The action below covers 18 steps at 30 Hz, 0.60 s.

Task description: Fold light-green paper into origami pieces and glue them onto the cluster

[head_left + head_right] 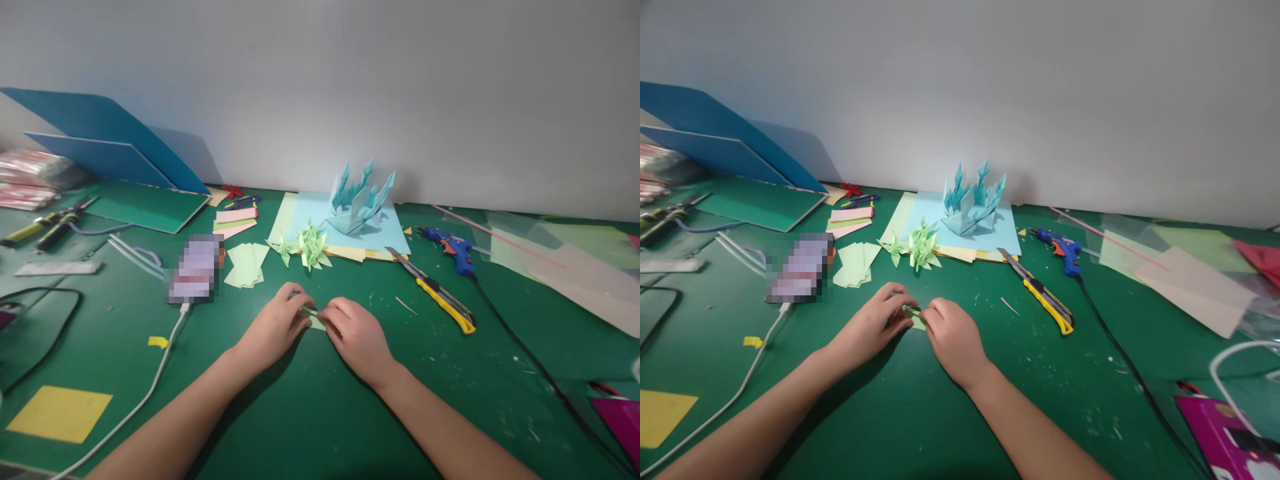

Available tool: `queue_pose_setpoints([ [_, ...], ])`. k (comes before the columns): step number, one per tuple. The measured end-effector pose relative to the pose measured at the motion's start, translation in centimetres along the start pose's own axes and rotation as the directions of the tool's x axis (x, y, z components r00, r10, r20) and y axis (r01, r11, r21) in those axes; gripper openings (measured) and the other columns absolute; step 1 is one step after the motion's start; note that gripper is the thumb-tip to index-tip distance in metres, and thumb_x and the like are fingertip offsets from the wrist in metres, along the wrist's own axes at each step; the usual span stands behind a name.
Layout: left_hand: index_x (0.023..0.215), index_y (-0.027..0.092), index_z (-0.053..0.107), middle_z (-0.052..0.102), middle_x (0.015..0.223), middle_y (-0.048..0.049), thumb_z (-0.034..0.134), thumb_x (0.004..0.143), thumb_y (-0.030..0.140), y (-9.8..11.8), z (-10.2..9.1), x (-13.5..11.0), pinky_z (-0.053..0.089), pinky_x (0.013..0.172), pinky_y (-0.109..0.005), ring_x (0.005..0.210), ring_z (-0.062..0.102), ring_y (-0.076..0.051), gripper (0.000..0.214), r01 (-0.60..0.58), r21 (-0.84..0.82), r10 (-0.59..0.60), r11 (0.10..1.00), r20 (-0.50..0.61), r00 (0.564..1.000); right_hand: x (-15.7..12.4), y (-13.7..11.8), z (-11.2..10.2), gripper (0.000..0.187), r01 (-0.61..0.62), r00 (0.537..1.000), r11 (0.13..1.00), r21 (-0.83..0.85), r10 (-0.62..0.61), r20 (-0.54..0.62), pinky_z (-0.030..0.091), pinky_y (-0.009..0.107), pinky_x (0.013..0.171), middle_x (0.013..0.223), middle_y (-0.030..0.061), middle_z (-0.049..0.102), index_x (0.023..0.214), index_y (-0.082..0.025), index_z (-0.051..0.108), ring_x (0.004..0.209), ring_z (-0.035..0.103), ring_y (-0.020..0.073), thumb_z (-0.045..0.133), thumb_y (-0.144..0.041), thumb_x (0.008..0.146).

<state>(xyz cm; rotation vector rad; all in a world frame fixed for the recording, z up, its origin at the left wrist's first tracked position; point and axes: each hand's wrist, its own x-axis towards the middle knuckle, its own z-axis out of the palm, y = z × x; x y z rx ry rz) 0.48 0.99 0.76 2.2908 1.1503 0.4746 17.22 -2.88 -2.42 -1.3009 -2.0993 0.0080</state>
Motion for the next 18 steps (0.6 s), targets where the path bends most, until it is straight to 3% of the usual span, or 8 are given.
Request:
queue_pose_setpoints([
  [4,0.084,0.016,0.057,0.053,0.087,-0.0009,0.056,0.079,0.005,0.0,0.1,0.01,0.047,0.065,-0.025,0.068,0.053,-0.011,0.012,0.014,0.004,-0.014,1.0,0.012,1.0,-0.19,-0.03,-0.16,0.038,0.077,0.997,0.993,-0.093,-0.078,0.0,0.033,0.027,0.058,0.07,0.0054,0.059,0.074,-0.017,0.064,0.063,0.048,0.017,0.034,-0.02,0.096],
  [8,0.078,0.015,0.059,0.053,0.08,0.0,0.056,0.079,0.006,0.08,0.1,-0.03,0.045,0.062,-0.024,0.067,0.053,-0.012,0.01,0.0,0.045,0.0,0.999,-0.016,1.0,-0.33,0.02,-0.36,0.038,0.084,0.996,0.993,-0.083,-0.082,0.027,0.032,0.027,0.058,0.072,0.0054,0.06,0.077,-0.016,0.065,0.064,0.046,0.0171,0.032,-0.02,0.097],
  [18,0.076,0.016,0.067,0.063,0.078,-0.0036,0.052,0.085,0.012,-0.79,0.06,0.06,0.046,0.067,-0.026,0.073,0.059,-0.015,0.018,-0.148,0.081,0.151,0.986,-0.042,0.988,-0.39,0.22,-0.35,0.042,0.113,0.993,0.99,-0.08,-0.111,0.036,0.034,0.027,0.059,0.073,0.0062,0.058,0.081,-0.015,0.066,0.066,0.044,0.0176,0.028,-0.018,0.097],
])
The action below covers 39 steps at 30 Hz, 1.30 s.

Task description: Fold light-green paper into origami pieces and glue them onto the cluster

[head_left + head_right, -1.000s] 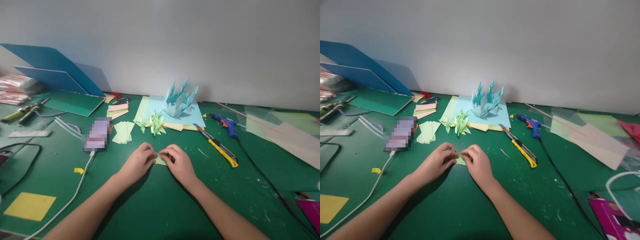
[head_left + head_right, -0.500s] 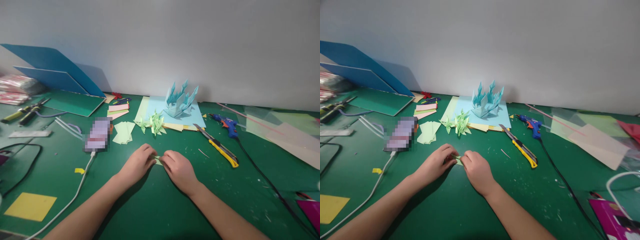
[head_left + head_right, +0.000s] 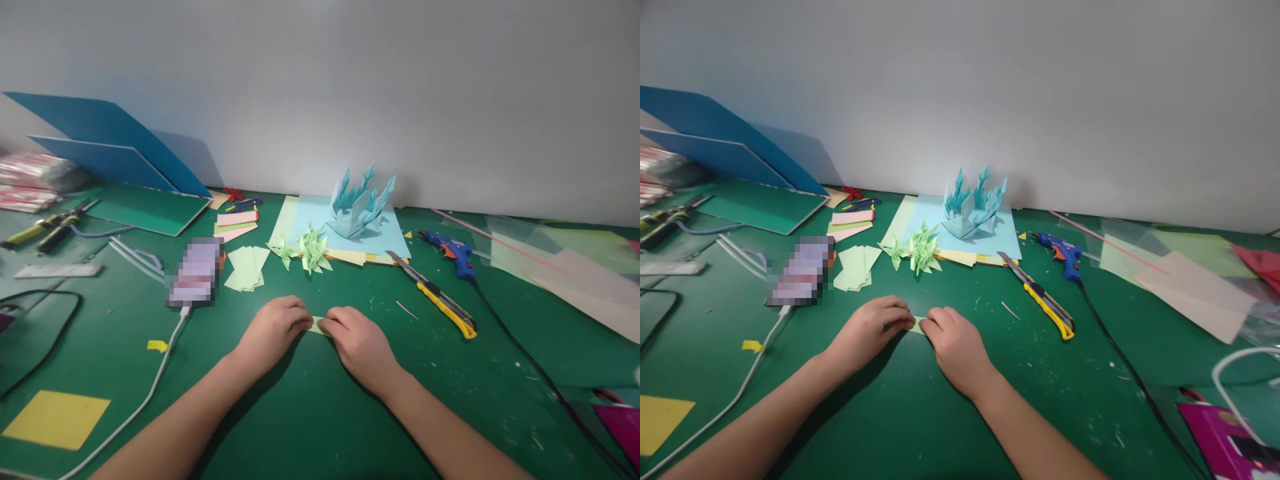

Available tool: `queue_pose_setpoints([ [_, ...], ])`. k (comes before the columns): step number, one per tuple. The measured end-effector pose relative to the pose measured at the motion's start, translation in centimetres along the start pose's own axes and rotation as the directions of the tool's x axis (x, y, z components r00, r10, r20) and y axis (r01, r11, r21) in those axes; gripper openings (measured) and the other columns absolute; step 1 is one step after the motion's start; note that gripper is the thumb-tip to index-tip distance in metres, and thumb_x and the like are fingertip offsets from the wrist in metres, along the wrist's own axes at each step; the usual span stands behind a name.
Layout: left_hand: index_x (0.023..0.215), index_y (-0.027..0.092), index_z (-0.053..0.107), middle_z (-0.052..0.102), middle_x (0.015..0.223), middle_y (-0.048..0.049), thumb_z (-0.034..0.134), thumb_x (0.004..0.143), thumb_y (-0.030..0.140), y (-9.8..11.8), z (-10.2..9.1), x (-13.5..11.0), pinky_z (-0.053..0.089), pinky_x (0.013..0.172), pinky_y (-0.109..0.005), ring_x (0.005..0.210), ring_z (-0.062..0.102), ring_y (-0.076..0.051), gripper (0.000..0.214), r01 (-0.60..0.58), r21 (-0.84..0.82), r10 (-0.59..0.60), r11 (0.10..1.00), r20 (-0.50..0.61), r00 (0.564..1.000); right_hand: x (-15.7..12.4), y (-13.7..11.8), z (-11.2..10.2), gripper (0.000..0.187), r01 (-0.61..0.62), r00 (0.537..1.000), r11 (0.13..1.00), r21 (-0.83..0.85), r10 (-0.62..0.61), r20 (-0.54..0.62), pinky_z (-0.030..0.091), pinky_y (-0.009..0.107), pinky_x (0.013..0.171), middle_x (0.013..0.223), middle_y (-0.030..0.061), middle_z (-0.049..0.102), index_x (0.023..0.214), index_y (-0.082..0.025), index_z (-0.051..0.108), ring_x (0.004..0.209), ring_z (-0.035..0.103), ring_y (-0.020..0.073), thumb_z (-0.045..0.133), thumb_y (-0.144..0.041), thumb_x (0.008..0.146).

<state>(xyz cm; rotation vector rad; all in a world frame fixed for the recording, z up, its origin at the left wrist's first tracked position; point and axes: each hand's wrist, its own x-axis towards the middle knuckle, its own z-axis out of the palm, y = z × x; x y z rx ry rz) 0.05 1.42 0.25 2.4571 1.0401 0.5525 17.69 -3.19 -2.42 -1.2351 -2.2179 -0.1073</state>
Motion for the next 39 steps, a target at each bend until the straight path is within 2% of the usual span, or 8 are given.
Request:
queue_pose_setpoints([
  [3,0.078,0.016,0.066,0.063,0.079,-0.0038,0.047,0.088,0.013,0.01,-0.2,0.09,0.047,0.067,-0.026,0.074,0.059,-0.015,0.022,-0.022,0.049,0.021,0.999,0.022,1.0,0.1,0.01,-0.09,0.039,0.012,1.0,1.0,0.0,-0.012,-0.009,0.035,0.027,0.06,0.073,0.0069,0.058,0.083,-0.014,0.066,0.068,0.045,0.0181,0.03,-0.019,0.097],
  [11,0.084,0.015,0.062,0.059,0.088,-0.0059,0.041,0.09,0.013,-0.12,-0.19,0.13,0.046,0.067,-0.027,0.073,0.056,-0.015,0.023,-0.105,0.307,0.079,0.946,0.095,0.992,0.18,0.03,-0.25,0.034,-0.036,0.999,0.998,0.048,0.036,-0.012,0.041,0.029,0.064,0.077,0.0082,0.06,0.089,-0.013,0.067,0.072,0.049,0.0193,0.033,-0.02,0.096],
  [17,0.079,0.016,0.06,0.058,0.08,-0.0041,0.043,0.089,0.013,0.43,0.25,-0.01,0.043,0.064,-0.028,0.073,0.053,-0.017,0.02,-0.017,0.412,-0.013,0.911,0.069,0.998,0.16,-0.08,-0.11,0.033,0.003,1.0,1.0,0.016,-0.003,-0.026,0.041,0.029,0.063,0.076,0.0079,0.06,0.088,-0.013,0.067,0.071,0.047,0.019,0.035,-0.018,0.096],
  [24,0.072,0.016,0.058,0.056,0.074,-0.0039,0.042,0.087,0.007,0.62,0.1,0.03,0.04,0.061,-0.029,0.067,0.05,-0.017,0.023,-0.013,0.41,-0.019,0.912,0.073,0.997,0.27,-0.17,-0.15,0.032,0.047,0.999,0.999,-0.022,-0.047,-0.011,0.041,0.029,0.064,0.074,0.0075,0.059,0.084,-0.013,0.066,0.07,0.047,0.0187,0.037,-0.016,0.095],
  [29,0.078,0.015,0.06,0.057,0.075,-0.0037,0.044,0.087,0.008,0.33,-0.34,0.3,0.04,0.062,-0.029,0.069,0.052,-0.017,0.02,-0.032,0.368,-0.002,0.929,0.093,0.996,0.16,-0.15,0.0,0.031,0.058,0.998,0.998,-0.023,-0.058,-0.015,0.041,0.03,0.064,0.073,0.0071,0.059,0.085,-0.013,0.066,0.07,0.047,0.0185,0.037,-0.016,0.095],
  [39,0.079,0.014,0.058,0.056,0.078,-0.0044,0.043,0.088,0.009,-0.05,-0.21,0.44,0.043,0.066,-0.03,0.072,0.051,-0.018,0.018,-0.063,0.386,0.015,0.92,0.126,0.992,0.2,-0.14,0.17,0.034,0.07,0.997,0.997,-0.045,-0.072,-0.036,0.039,0.029,0.062,0.07,0.0058,0.056,0.082,-0.013,0.066,0.067,0.045,0.0176,0.035,-0.017,0.096],
])
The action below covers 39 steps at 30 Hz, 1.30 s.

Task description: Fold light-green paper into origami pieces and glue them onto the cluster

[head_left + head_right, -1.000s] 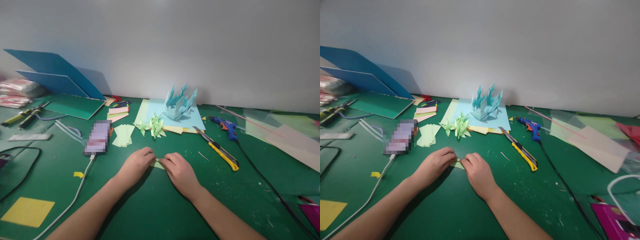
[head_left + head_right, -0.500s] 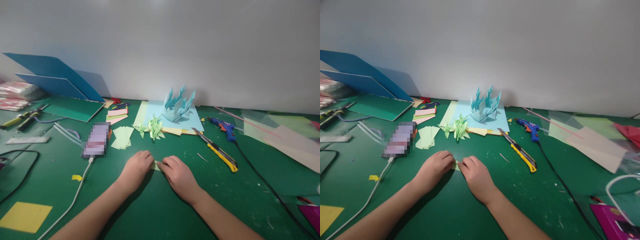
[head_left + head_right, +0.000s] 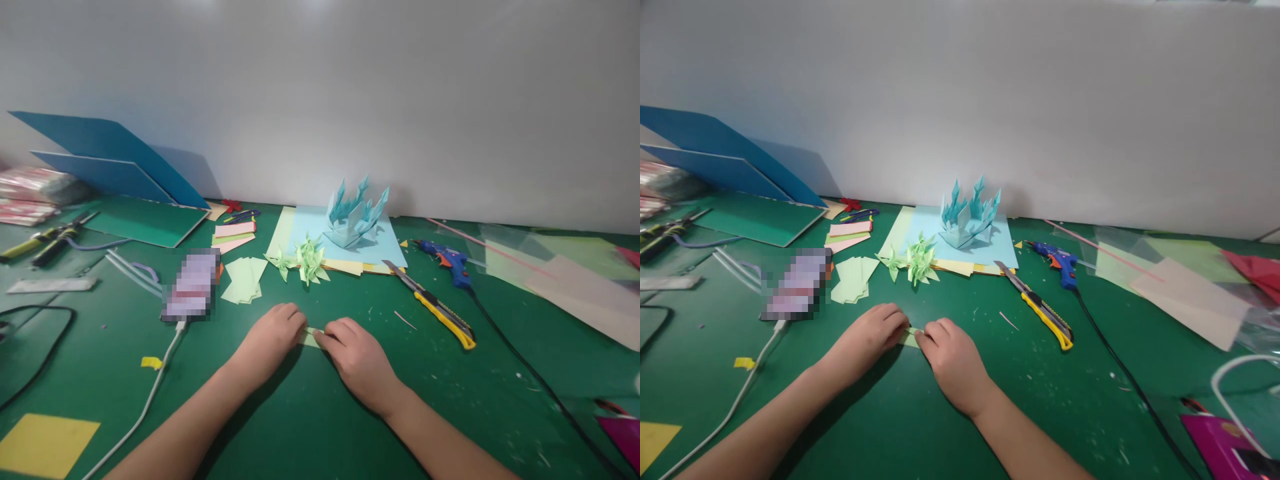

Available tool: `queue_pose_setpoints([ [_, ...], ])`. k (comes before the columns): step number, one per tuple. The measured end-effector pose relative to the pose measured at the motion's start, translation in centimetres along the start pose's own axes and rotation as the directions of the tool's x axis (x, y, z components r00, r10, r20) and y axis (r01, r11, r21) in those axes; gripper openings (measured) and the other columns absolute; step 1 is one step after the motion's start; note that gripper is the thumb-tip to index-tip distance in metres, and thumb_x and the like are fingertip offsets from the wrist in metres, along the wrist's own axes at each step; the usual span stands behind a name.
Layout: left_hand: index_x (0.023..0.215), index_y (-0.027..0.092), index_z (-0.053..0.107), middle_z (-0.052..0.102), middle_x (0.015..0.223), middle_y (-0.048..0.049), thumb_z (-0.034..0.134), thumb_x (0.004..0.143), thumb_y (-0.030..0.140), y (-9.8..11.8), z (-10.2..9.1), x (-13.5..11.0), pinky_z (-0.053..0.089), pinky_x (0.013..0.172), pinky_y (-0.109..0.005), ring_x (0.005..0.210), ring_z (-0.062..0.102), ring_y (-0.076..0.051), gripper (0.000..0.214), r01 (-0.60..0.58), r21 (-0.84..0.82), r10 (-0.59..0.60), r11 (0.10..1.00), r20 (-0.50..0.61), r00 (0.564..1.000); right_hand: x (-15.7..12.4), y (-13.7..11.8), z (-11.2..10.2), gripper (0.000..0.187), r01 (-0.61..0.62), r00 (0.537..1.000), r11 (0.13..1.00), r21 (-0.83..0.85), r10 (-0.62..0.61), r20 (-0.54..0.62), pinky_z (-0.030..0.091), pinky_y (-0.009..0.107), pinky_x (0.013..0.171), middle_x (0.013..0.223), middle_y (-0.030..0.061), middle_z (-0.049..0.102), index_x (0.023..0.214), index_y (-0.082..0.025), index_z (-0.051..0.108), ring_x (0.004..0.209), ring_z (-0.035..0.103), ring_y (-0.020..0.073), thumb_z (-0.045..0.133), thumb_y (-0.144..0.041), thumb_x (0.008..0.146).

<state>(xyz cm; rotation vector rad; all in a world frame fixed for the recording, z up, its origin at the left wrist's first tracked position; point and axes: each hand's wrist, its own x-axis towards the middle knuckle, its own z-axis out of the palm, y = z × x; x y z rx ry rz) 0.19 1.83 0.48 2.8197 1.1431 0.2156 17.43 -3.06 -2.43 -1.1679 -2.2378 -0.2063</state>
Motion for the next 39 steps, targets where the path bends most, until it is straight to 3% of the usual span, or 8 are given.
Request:
queue_pose_setpoints([
  [6,0.075,0.014,0.056,0.055,0.077,-0.0037,0.043,0.087,0.007,-0.1,-0.6,0.1,0.042,0.063,-0.03,0.069,0.049,-0.018,0.019,-0.08,0.028,0.078,0.996,0.043,0.996,0.0,0.0,-0.1,0.033,0.01,1.0,1.0,-0.025,-0.01,0.016,0.038,0.029,0.062,0.068,0.0054,0.056,0.081,-0.014,0.066,0.067,0.046,0.0175,0.037,-0.017,0.096],
  [15,0.075,0.014,0.06,0.058,0.083,-0.0056,0.049,0.084,0.006,-0.3,-1.0,-0.4,0.045,0.068,-0.03,0.074,0.053,-0.018,0.016,-0.069,-0.019,0.07,0.997,0.06,0.996,-0.1,0.1,0.0,0.032,0.027,0.999,0.999,-0.029,-0.026,0.031,0.038,0.03,0.06,0.069,0.0055,0.056,0.085,-0.014,0.066,0.067,0.046,0.018,0.036,-0.018,0.096],
  [24,0.083,0.015,0.064,0.06,0.083,-0.0059,0.052,0.084,0.012,-0.4,-1.1,-0.6,0.047,0.072,-0.03,0.079,0.057,-0.018,0.013,0.019,-0.257,-0.023,0.966,-0.014,1.0,-0.1,0.1,0.1,0.034,0.012,1.0,1.0,0.001,-0.012,0.01,0.039,0.03,0.062,0.07,0.0059,0.057,0.085,-0.014,0.066,0.069,0.047,0.0179,0.035,-0.018,0.096],
  [30,0.071,0.015,0.064,0.059,0.077,-0.0048,0.047,0.084,0.007,-0.5,-0.6,-0.7,0.046,0.065,-0.027,0.071,0.055,-0.016,0.022,-0.023,-0.23,0.008,0.973,-0.062,0.998,-0.1,0.1,0.2,0.034,0.03,1.0,1.0,-0.008,-0.03,0.007,0.038,0.029,0.06,0.068,0.0052,0.056,0.082,-0.014,0.066,0.067,0.045,0.0175,0.035,-0.017,0.096],
  [39,0.077,0.014,0.065,0.059,0.081,-0.0063,0.048,0.081,0.001,0.1,-0.3,-1.1,0.046,0.068,-0.03,0.074,0.055,-0.018,0.021,0.003,-0.151,-0.007,0.989,-0.028,1.0,0.0,0.1,0.0,0.038,0.058,0.998,0.998,-0.018,-0.058,-0.007,0.033,0.029,0.057,0.064,0.0039,0.053,0.079,-0.014,0.065,0.063,0.043,0.0168,0.033,-0.018,0.097],
])
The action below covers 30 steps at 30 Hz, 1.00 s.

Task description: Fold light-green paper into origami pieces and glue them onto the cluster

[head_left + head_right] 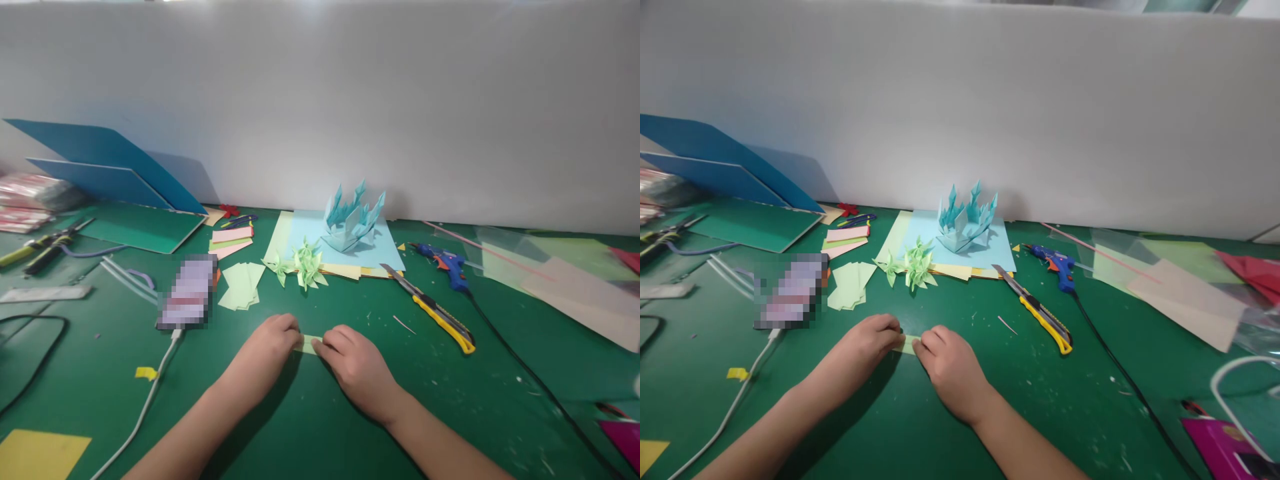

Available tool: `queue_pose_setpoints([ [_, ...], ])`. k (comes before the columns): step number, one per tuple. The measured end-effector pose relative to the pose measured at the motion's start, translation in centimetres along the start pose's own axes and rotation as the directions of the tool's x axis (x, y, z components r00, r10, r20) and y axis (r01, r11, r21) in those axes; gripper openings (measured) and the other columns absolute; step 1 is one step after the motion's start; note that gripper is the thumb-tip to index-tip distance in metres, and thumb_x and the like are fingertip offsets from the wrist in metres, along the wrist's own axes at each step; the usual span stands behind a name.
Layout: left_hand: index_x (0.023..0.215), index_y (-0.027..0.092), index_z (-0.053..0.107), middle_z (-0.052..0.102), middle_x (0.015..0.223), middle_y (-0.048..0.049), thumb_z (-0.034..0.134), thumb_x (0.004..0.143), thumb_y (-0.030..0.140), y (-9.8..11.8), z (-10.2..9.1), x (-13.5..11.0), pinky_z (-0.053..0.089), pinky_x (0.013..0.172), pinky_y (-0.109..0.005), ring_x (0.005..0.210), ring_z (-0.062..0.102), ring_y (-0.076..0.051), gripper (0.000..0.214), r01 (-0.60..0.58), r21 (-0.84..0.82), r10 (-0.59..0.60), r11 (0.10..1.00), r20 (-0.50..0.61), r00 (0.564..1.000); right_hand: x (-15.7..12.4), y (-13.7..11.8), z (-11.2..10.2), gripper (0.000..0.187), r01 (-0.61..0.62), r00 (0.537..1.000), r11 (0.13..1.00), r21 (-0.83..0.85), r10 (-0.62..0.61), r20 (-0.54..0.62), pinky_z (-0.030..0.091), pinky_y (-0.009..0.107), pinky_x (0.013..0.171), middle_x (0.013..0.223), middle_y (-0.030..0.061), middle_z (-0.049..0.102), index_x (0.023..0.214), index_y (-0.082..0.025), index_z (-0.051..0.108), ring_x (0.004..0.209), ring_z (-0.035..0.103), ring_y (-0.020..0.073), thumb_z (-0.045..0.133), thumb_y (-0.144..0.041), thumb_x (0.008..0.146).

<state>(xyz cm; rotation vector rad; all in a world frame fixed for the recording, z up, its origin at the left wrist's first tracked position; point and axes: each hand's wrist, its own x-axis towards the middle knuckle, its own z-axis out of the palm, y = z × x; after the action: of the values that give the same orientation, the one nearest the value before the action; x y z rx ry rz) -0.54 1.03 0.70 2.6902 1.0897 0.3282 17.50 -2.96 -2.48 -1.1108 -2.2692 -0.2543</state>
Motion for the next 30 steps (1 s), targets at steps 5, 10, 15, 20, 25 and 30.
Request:
queue_pose_setpoints([
  [5,0.086,0.015,0.064,0.06,0.087,-0.0072,0.045,0.08,-0.001,0.8,-0.6,0.0,0.048,0.071,-0.03,0.08,0.055,-0.019,0.025,-0.032,0.006,0.032,0.999,0.04,0.999,0.1,-0.1,0.0,0.04,-0.026,0.999,1.0,0.007,0.026,0.025,0.032,0.029,0.057,0.065,0.004,0.053,0.078,-0.014,0.065,0.063,0.043,0.0167,0.03,-0.019,0.098],
  [10,0.088,0.017,0.065,0.061,0.085,-0.0058,0.044,0.082,0.002,1.0,-0.7,0.0,0.047,0.073,-0.03,0.078,0.056,-0.018,0.026,-0.037,-0.027,0.039,0.999,0.081,0.996,0.1,-0.1,-0.1,0.038,-0.066,0.998,0.997,0.038,0.065,0.022,0.034,0.029,0.057,0.067,0.0049,0.055,0.078,-0.015,0.065,0.065,0.043,0.0174,0.032,-0.02,0.097],
  [15,0.087,0.016,0.066,0.063,0.085,-0.006,0.045,0.082,0.002,1.1,-0.7,0.1,0.048,0.074,-0.031,0.08,0.058,-0.018,0.026,0.016,-0.021,-0.013,1.0,0.114,0.993,0.1,0.2,-0.5,0.034,-0.126,0.992,0.975,0.186,0.126,0.009,0.04,0.029,0.063,0.074,0.0067,0.06,0.085,-0.015,0.064,0.07,0.047,0.0182,0.032,-0.019,0.097],
  [20,0.086,0.015,0.066,0.064,0.087,-0.0058,0.045,0.082,0.001,1.4,-0.9,0.1,0.048,0.075,-0.03,0.08,0.059,-0.018,0.026,0.028,-0.015,-0.026,0.999,0.121,0.992,0.1,0.5,-0.6,0.031,-0.096,0.995,0.965,0.244,0.1,-0.006,0.043,0.031,0.064,0.076,0.008,0.063,0.086,-0.014,0.062,0.07,0.05,0.0191,0.032,-0.016,0.095],
  [25,0.085,0.015,0.066,0.063,0.088,-0.0057,0.043,0.08,-0.001,1.4,-0.7,0.0,0.049,0.075,-0.029,0.079,0.058,-0.017,0.029,0.027,0.0,-0.027,1.0,0.093,0.995,-0.4,0.7,-0.5,0.03,-0.041,0.999,0.973,0.227,0.039,0.011,0.042,0.03,0.063,0.073,0.0082,0.063,0.089,-0.014,0.06,0.071,0.051,0.0201,0.03,-0.012,0.094],
  [30,0.083,0.015,0.065,0.062,0.088,-0.0053,0.042,0.081,-0.001,1.7,-0.9,0.0,0.049,0.073,-0.028,0.077,0.058,-0.016,0.028,0.038,-0.007,-0.037,0.999,0.11,0.993,-0.6,0.9,-0.5,0.03,-0.052,0.998,0.979,0.197,0.048,0.028,0.039,0.029,0.061,0.07,0.0073,0.06,0.085,-0.015,0.058,0.07,0.05,0.0198,0.029,-0.012,0.093],
])
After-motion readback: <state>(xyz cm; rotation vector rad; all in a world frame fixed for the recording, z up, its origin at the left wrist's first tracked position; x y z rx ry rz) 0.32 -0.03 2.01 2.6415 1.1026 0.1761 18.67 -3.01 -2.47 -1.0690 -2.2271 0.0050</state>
